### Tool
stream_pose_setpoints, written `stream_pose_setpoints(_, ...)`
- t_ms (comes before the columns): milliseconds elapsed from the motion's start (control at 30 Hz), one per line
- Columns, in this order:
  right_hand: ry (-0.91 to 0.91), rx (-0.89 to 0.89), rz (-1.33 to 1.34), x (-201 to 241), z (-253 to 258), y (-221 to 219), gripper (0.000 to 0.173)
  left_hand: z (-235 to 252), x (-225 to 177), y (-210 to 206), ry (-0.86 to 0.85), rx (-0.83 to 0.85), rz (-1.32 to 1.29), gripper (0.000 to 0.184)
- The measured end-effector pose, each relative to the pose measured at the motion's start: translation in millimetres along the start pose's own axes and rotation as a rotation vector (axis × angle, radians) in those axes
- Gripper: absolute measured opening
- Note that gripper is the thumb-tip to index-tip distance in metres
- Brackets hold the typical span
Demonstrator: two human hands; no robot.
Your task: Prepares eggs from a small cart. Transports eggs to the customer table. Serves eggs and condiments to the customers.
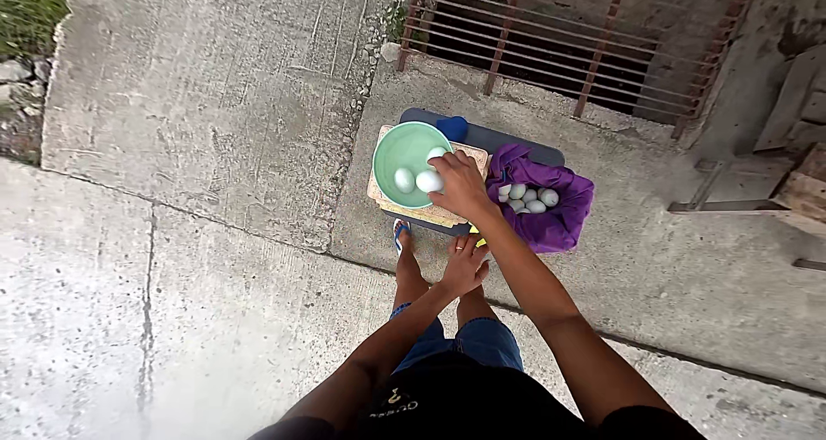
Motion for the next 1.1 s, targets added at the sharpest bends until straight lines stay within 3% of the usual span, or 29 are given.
stream_pose_setpoints(67, 0.011, 0.154, -0.179, 16.6, 24.0, -24.8, 0.059, 11.5, 0.3, -11.3, 0.117, 0.165, 0.043, 0.032)
stream_pose_setpoints(167, 0.008, 0.195, -0.253, 17.3, 32.1, -36.9, 0.052, 25.0, 9.4, -24.9, 0.225, 0.305, 0.109, 0.041)
stream_pose_setpoints(233, -0.022, 0.027, -0.135, 5.3, 9.9, -8.1, 0.047, 34.8, 16.4, -30.7, 0.172, 0.254, 0.098, 0.049)
stream_pose_setpoints(267, -0.073, -0.153, -0.053, -12.2, -14.2, 14.9, 0.046, 40.4, 18.1, -33.1, 0.149, 0.249, 0.116, 0.050)
stream_pose_setpoints(333, -0.336, -0.570, 0.032, -78.0, -97.3, 49.4, 0.046, 53.6, 20.9, -39.7, 0.144, 0.303, 0.189, 0.055)
stream_pose_setpoints(400, -0.804, -0.852, 0.122, -165.3, -209.4, 32.5, 0.055, 64.8, 24.7, -44.6, 0.120, 0.318, 0.247, 0.062)
stream_pose_setpoints(467, -1.328, -0.786, 0.486, -230.5, -299.0, -36.6, 0.075, 70.4, 21.2, -43.3, 0.123, 0.337, 0.281, 0.045)
stream_pose_setpoints(500, -1.468, -0.667, 0.710, -243.9, -318.4, -72.2, 0.079, 74.8, 17.1, -40.7, 0.139, 0.357, 0.292, 0.034)
stream_pose_setpoints(533, -1.512, -0.589, 0.869, -248.8, -323.5, -94.1, 0.073, 81.2, 12.9, -38.4, 0.167, 0.392, 0.304, 0.026)
stream_pose_setpoints(600, -1.477, -0.534, 0.928, -251.0, -317.4, -94.5, 0.047, 97.2, 13.3, -38.5, 0.256, 0.473, 0.274, 0.023)
stream_pose_setpoints(667, -1.375, -0.628, 0.699, -251.8, -315.6, -62.4, 0.031, 112.8, 8.6, -29.3, 0.287, 0.461, 0.172, 0.027)
stream_pose_setpoints(767, -0.979, -0.840, 0.379, -230.6, -272.2, 2.0, 0.023, 146.6, -9.4, 5.7, 0.094, 0.090, 0.097, 0.031)
stream_pose_setpoints(833, -0.637, -0.608, 0.312, -209.1, -209.1, 14.6, 0.029, 171.4, -8.4, 21.3, 0.011, -0.102, 0.181, 0.044)
stream_pose_setpoints(900, -0.498, -0.438, 0.303, -202.6, -174.8, 13.7, 0.035, 196.4, 12.1, 22.6, 0.172, -0.056, 0.247, 0.079)
stream_pose_setpoints(967, -0.635, -0.631, 0.291, -230.8, -189.3, 30.2, 0.032, 217.0, 34.6, 24.7, 0.403, 0.063, 0.276, 0.095)
stream_pose_setpoints(1000, -0.779, -0.741, 0.316, -255.6, -206.5, 32.8, 0.035, 223.4, 40.1, 26.1, 0.474, 0.101, 0.281, 0.092)
stream_pose_setpoints(1033, -0.947, -0.788, 0.389, -282.6, -224.0, 22.8, 0.042, 224.7, 42.1, 26.0, 0.507, 0.113, 0.285, 0.079)
stream_pose_setpoints(1100, -1.216, -0.675, 0.757, -326.6, -239.1, -18.2, 0.065, 221.3, 27.8, 22.6, 0.425, 0.021, 0.265, 0.043)
Point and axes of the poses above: each hand's wrist, its own z-axis towards the middle knuckle, its own y-axis out of the back of the hand, x = y × z, the point moved 10 cm from there along z, towards the middle knuckle, and after that the axes turned 10 degrees about -z, right-handed, at the moved point
